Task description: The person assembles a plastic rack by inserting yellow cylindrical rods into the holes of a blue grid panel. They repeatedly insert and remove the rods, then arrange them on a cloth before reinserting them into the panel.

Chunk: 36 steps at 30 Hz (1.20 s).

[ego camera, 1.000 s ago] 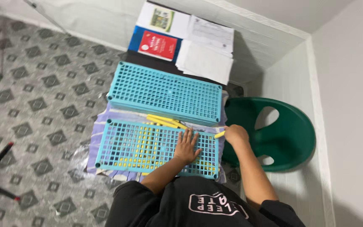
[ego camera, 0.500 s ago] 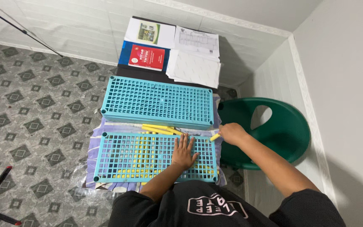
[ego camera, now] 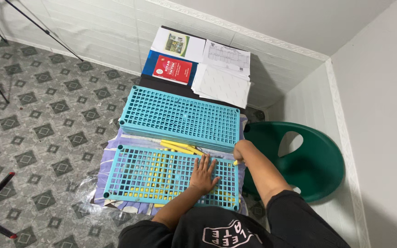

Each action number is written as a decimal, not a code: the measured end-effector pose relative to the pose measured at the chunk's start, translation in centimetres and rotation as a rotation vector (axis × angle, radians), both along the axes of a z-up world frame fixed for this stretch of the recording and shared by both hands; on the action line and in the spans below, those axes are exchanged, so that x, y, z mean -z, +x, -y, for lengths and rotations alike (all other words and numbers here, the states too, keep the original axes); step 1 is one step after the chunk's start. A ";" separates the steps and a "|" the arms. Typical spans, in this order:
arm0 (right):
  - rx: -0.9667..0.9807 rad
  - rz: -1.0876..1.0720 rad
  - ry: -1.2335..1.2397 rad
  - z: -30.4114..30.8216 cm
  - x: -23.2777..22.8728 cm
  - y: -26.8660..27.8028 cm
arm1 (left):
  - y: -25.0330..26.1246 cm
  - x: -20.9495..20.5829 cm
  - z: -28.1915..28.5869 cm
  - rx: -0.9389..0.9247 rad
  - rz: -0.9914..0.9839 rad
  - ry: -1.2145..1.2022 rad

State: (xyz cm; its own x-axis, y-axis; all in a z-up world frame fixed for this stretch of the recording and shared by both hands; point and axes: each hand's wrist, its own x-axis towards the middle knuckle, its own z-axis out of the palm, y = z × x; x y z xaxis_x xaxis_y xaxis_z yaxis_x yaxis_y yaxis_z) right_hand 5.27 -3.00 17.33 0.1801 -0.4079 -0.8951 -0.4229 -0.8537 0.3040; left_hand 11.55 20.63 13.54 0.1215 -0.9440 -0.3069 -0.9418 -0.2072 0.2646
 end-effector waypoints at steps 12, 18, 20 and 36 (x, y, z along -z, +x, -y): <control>-0.337 0.265 -0.229 -0.8 7.4 -6.1 | 0.0 -0.4 -0.1 -0.019 -0.062 -0.035; -0.426 0.398 -0.230 -1.7 6.1 -6.6 | -0.1 -0.6 0.0 -0.011 -0.048 -0.005; -0.403 0.310 -0.217 -2.2 4.4 -6.3 | -0.1 -0.5 -0.1 -0.014 -0.046 -0.010; -0.002 0.486 -0.164 -2.0 -0.6 -5.2 | -0.1 0.1 -0.1 -0.026 -0.063 -0.021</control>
